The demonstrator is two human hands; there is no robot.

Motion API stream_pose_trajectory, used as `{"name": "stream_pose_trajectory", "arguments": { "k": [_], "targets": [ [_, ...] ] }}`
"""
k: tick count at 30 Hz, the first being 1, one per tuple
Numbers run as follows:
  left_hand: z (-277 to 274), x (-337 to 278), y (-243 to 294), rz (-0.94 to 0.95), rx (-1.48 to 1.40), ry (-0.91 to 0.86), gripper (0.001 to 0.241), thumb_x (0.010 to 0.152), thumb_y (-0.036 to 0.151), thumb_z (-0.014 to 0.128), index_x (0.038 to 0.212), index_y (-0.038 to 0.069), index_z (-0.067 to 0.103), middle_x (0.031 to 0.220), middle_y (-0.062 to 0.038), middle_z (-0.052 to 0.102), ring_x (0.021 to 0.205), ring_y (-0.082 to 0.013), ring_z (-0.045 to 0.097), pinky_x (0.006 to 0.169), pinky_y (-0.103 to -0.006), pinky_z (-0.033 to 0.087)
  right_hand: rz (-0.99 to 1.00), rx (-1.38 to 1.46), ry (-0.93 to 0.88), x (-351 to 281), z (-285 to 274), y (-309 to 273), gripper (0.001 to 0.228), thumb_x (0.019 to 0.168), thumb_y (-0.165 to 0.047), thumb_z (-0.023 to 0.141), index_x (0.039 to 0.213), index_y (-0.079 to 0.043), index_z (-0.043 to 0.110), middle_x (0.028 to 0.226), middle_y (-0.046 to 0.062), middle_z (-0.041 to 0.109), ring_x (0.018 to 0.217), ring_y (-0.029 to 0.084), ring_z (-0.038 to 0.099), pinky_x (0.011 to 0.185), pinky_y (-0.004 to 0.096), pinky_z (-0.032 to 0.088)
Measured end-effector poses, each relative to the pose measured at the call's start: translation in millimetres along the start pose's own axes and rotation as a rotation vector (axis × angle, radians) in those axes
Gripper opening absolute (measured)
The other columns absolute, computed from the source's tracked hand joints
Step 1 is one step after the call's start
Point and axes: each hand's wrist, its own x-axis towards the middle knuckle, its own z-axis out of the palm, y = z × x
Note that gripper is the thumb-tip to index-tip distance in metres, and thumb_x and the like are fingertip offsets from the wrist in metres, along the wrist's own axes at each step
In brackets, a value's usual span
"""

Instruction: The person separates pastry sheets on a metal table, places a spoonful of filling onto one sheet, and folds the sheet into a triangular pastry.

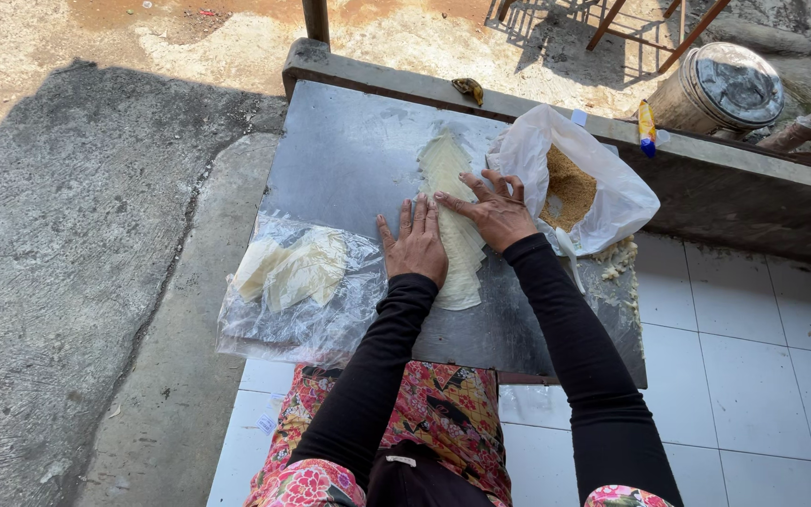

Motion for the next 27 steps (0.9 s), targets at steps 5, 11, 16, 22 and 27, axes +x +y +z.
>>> {"name": "stream_pose_trajectory", "arguments": {
  "k": [5,11,16,22,27],
  "targets": [
    [-1,0,0,0.001,-0.007,0.002,0.059,0.101,0.019,0.026,0.160,0.020,0.025,0.170,0.004,0.018,0.156,-0.0179,0.013,0.124,-0.0611,-0.004,0.034,0.048,-0.014,10,1,1,0.075,0.101,-0.003,0.043,0.148,-0.061,0.045,0.157,-0.004,0.043,0.146,0.022,0.030,0.114,0.045,0.015],
    [0,1,0,0.006,-0.015,-0.002,0.058,0.101,0.020,0.027,0.160,0.018,0.027,0.170,0.003,0.018,0.156,-0.0179,0.013,0.124,-0.0618,-0.004,0.072,0.093,-0.050,20,0,3,0.075,0.102,-0.003,0.039,0.147,-0.062,0.044,0.157,-0.003,0.045,0.145,0.024,0.032,0.113,0.046,0.016],
    [2,1,0,-0.006,-0.012,-0.010,0.058,0.102,0.019,0.027,0.160,0.018,0.027,0.170,0.004,0.018,0.156,-0.0175,0.012,0.124,-0.0628,-0.005,0.081,0.123,-0.073,23,-3,1,0.076,0.100,-0.002,0.038,0.148,-0.060,0.043,0.157,-0.001,0.045,0.145,0.025,0.033,0.114,0.048,0.017],
    [0,4,1,-0.026,-0.016,-0.051,0.059,0.100,0.022,0.026,0.160,0.021,0.025,0.169,0.006,0.016,0.156,-0.0160,0.011,0.123,-0.0610,-0.007,0.089,0.145,-0.094,24,0,1,0.079,0.101,0.001,0.037,0.150,-0.061,0.041,0.157,-0.001,0.045,0.147,0.027,0.032,0.116,0.047,0.018],
    [2,6,-2,-0.038,-0.069,-0.084,0.054,0.107,0.029,0.022,0.160,0.023,0.025,0.171,0.007,0.017,0.157,-0.0157,0.011,0.126,-0.0604,-0.007,0.094,0.102,-0.123,28,0,0,0.086,0.096,0.007,0.035,0.149,-0.062,0.039,0.157,-0.002,0.043,0.148,0.027,0.028,0.116,0.049,0.016]
  ]
}}
